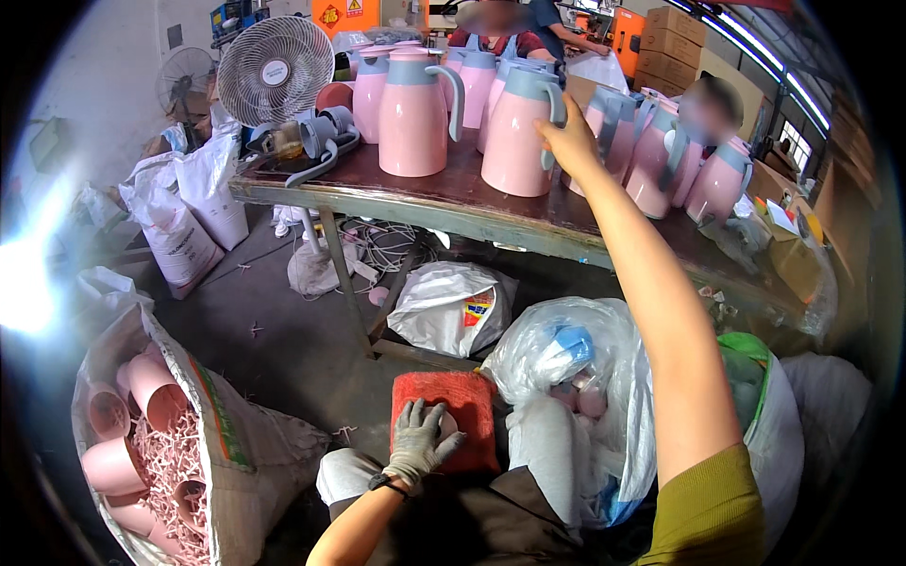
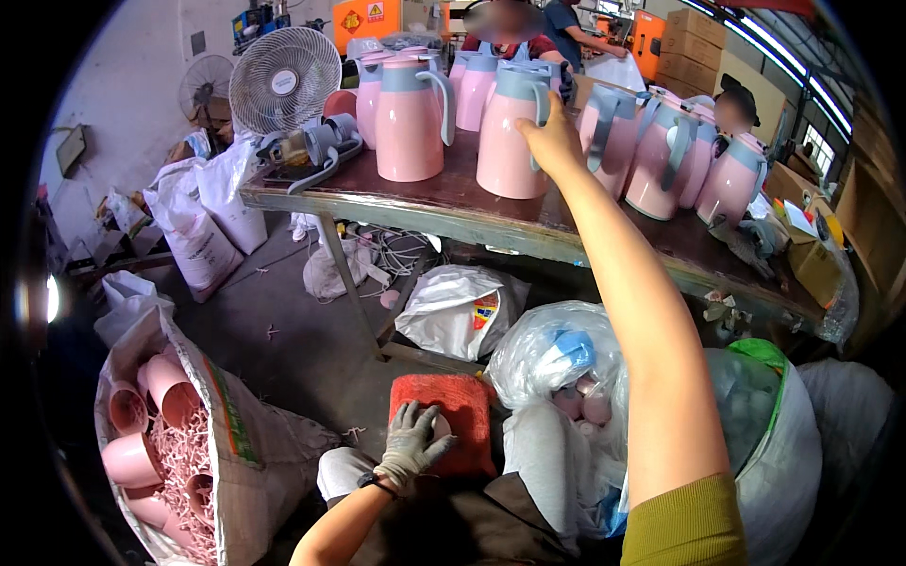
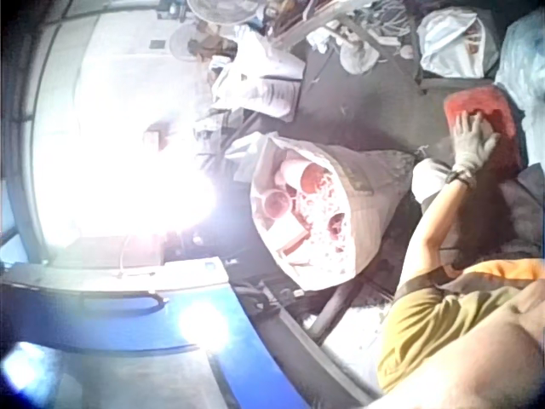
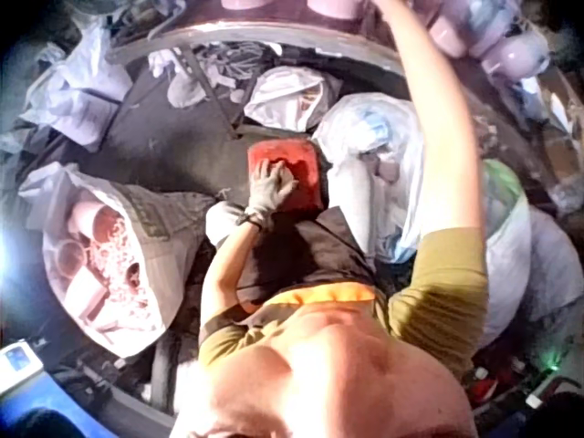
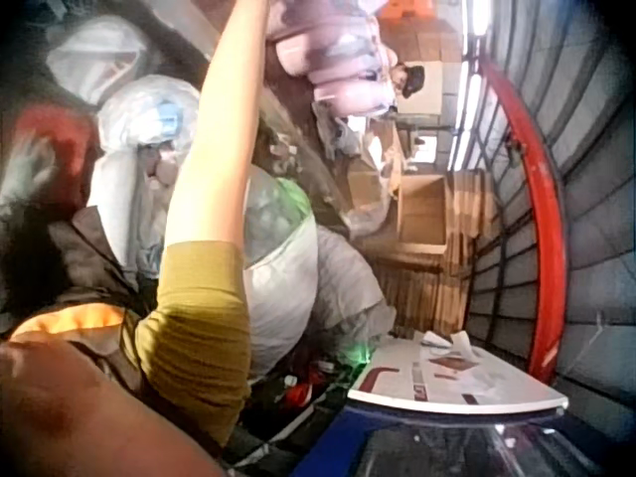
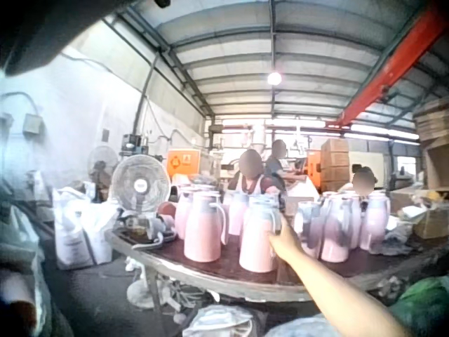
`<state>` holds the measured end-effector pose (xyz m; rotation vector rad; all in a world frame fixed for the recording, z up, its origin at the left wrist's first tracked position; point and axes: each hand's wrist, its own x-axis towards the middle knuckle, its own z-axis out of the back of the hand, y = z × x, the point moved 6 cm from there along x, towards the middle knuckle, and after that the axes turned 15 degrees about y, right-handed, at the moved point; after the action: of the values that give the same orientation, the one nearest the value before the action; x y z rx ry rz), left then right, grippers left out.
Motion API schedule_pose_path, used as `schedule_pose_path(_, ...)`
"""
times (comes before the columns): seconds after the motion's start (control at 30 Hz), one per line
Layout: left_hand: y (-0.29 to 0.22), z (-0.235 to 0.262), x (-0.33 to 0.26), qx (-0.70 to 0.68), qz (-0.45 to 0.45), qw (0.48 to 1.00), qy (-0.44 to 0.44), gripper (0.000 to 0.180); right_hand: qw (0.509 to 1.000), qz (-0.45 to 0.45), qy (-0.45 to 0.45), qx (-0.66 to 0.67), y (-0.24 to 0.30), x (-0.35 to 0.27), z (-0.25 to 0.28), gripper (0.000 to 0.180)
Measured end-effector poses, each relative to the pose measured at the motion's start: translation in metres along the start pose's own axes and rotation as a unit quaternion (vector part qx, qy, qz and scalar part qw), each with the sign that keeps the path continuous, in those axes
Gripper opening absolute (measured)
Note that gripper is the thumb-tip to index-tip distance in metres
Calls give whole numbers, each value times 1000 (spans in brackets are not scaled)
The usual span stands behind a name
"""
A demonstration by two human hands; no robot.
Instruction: The person assembles pink thermos jugs by hand, placing a grey lid onto the jug body and then securing it with a screw-on cap.
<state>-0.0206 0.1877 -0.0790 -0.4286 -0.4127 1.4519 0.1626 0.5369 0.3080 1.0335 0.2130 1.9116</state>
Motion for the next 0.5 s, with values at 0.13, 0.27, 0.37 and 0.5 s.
schedule_pose_path(0.13, 28, 48, -19, -61, 32, 994, -83, 54, 979, 199, -28, -38, 42, -84, -42, 62)
schedule_pose_path(0.27, 56, 120, -36, 62, 49, 994, -74, 45, 778, 453, 272, 339, 190, -323, -111, 12)
schedule_pose_path(0.37, 60, 154, -47, 114, 42, 992, -46, 41, 423, 243, 709, 509, 283, -512, -169, 28)
schedule_pose_path(0.5, 42, 160, -82, 159, 38, 986, 29, 33, 389, 274, 742, 472, 318, -576, -186, 28)
